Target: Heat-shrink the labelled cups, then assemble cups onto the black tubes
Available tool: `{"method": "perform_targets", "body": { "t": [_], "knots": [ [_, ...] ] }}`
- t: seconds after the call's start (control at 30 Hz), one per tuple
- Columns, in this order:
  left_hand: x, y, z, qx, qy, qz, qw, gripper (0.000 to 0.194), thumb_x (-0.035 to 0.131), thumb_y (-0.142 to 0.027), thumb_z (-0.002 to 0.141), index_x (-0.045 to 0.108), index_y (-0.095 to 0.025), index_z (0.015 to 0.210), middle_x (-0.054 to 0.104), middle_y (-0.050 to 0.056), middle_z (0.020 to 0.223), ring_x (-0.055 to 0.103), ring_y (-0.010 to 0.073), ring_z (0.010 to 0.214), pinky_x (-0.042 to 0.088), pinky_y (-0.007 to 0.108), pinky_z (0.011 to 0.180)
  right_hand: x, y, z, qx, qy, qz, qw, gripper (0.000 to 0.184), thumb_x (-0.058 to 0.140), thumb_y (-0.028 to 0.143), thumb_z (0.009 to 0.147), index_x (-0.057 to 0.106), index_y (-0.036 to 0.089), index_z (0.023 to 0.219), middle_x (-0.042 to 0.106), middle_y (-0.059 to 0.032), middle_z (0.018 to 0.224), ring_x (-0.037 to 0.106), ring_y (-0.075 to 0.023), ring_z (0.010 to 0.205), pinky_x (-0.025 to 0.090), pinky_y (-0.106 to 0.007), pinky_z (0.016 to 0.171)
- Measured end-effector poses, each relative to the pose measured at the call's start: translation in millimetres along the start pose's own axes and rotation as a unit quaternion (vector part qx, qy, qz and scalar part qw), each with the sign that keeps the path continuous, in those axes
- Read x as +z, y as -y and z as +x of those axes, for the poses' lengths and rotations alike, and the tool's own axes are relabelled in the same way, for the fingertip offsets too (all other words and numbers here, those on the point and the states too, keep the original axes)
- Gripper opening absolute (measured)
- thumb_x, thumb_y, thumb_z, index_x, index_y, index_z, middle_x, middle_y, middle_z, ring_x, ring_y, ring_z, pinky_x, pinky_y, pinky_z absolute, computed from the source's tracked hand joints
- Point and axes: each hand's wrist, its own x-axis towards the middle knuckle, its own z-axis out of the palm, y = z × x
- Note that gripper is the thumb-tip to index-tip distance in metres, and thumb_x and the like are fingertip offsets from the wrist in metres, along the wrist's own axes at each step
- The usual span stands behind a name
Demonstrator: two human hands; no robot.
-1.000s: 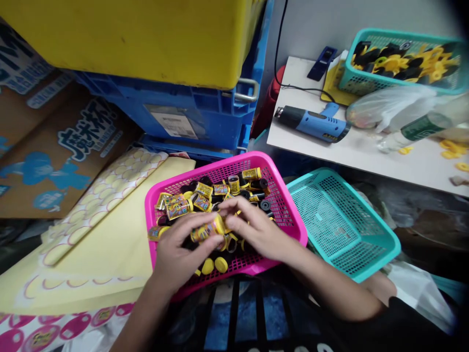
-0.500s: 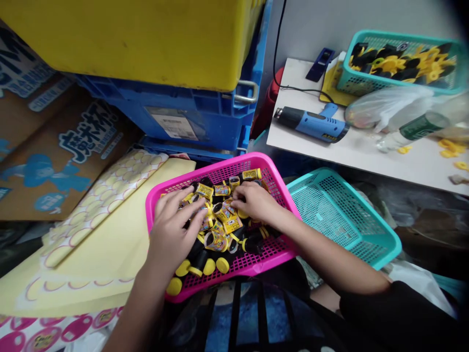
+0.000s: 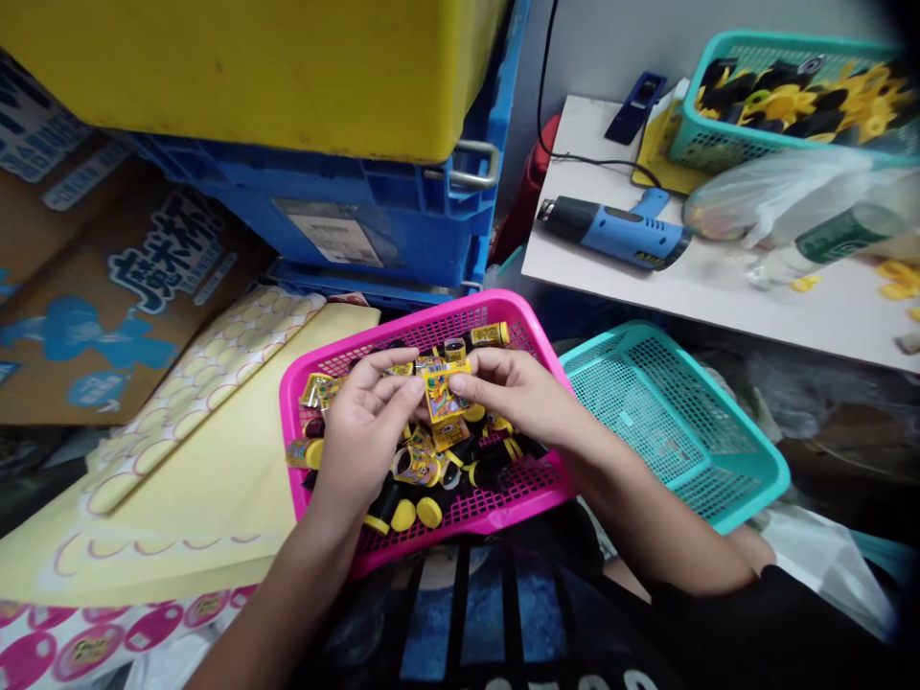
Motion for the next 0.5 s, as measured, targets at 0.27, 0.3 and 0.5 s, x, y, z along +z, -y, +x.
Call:
{"method": "perform_targets", "body": {
  "t": [0.27, 0.3, 0.5],
  "knots": [
    [5.2, 1, 0, 0.062, -0.062, 0.114, 0.990, 0.046, 0.082, -0.024, 0.066, 0.067, -0.020, 0.109, 0.062, -0.005, 0.067, 0.061, 0.0073, 0.060, 0.052, 0.016, 0.058, 1, 7, -4, -0.076, -0.038, -0.029, 0.996, 0.032, 0.052, 0.044, 0.094, 0.060, 0.014, 0.099, 0.058, -0.0004, 0.083, 0.052, -0.0077, 0.074, 0.041, -0.020, 0.067],
    [5.2, 3, 0, 0.068, -0.076, 0.124, 0.987, 0.043, 0.081, -0.025, 0.067, 0.069, -0.020, 0.108, 0.063, -0.004, 0.069, 0.062, 0.0078, 0.060, 0.053, 0.017, 0.058, 1, 5, -4, -0.071, -0.034, -0.003, 0.997, 0.032, 0.055, 0.043, 0.092, 0.057, 0.016, 0.109, 0.058, 0.0002, 0.084, 0.053, -0.0075, 0.073, 0.041, -0.020, 0.066],
    [2.7, 11, -5, 0.105, -0.084, 0.197, 0.971, 0.017, 0.074, -0.029, 0.076, 0.078, -0.020, 0.089, 0.076, 0.002, 0.078, 0.069, 0.0131, 0.062, 0.060, 0.023, 0.062, -4, -1, -5, -0.048, -0.043, 0.005, 0.998, 0.040, 0.055, 0.039, 0.092, 0.047, 0.015, 0.124, 0.056, 0.0011, 0.074, 0.054, -0.0094, 0.067, 0.044, -0.022, 0.063]
  ]
}}
